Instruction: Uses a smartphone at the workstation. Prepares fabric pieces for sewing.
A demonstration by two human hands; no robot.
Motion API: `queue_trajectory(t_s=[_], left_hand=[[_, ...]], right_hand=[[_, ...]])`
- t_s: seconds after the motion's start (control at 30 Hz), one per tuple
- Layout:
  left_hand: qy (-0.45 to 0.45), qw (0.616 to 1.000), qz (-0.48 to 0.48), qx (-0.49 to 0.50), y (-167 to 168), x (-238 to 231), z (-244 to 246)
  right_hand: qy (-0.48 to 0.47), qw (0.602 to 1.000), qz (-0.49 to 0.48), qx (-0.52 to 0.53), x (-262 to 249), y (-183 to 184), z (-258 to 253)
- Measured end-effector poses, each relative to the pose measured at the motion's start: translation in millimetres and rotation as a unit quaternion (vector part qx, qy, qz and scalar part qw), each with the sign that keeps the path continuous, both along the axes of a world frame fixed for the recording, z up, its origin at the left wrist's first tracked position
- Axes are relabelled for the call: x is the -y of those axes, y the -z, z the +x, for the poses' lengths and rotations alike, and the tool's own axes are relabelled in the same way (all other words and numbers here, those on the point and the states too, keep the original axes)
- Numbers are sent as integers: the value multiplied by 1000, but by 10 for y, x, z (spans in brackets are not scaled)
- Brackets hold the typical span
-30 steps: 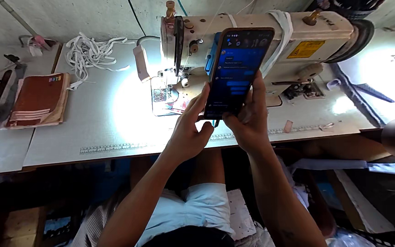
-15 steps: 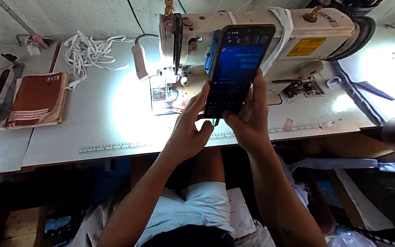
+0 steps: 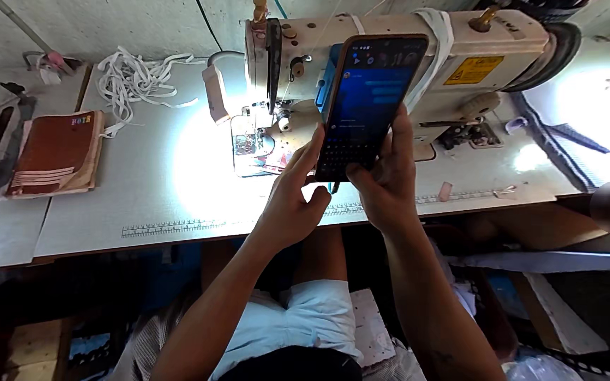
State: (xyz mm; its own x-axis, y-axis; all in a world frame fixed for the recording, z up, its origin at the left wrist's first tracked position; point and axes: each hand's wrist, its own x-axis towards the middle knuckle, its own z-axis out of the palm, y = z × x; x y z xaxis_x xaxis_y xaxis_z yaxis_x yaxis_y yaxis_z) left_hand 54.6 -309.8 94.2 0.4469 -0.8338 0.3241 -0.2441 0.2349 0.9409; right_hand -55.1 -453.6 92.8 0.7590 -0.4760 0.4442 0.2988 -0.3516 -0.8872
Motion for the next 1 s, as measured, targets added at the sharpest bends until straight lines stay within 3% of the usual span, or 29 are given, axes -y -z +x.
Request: queue_trajectory(t_s=[0.17, 0.4, 0.77, 1.0], left_hand=[[-2, 1000, 1, 4, 27, 5, -36], [-9, 1000, 0, 8, 22, -15, -1], [-2, 1000, -5, 6, 24, 1, -14], [-6, 1000, 4, 11, 13, -9, 13]], right_hand=[[87, 996, -33, -12, -68, 6, 66], [-17, 998, 43, 32, 7, 58, 25], [46, 999, 23, 5, -31, 32, 44], [11, 1000, 9, -5, -9, 32, 22]])
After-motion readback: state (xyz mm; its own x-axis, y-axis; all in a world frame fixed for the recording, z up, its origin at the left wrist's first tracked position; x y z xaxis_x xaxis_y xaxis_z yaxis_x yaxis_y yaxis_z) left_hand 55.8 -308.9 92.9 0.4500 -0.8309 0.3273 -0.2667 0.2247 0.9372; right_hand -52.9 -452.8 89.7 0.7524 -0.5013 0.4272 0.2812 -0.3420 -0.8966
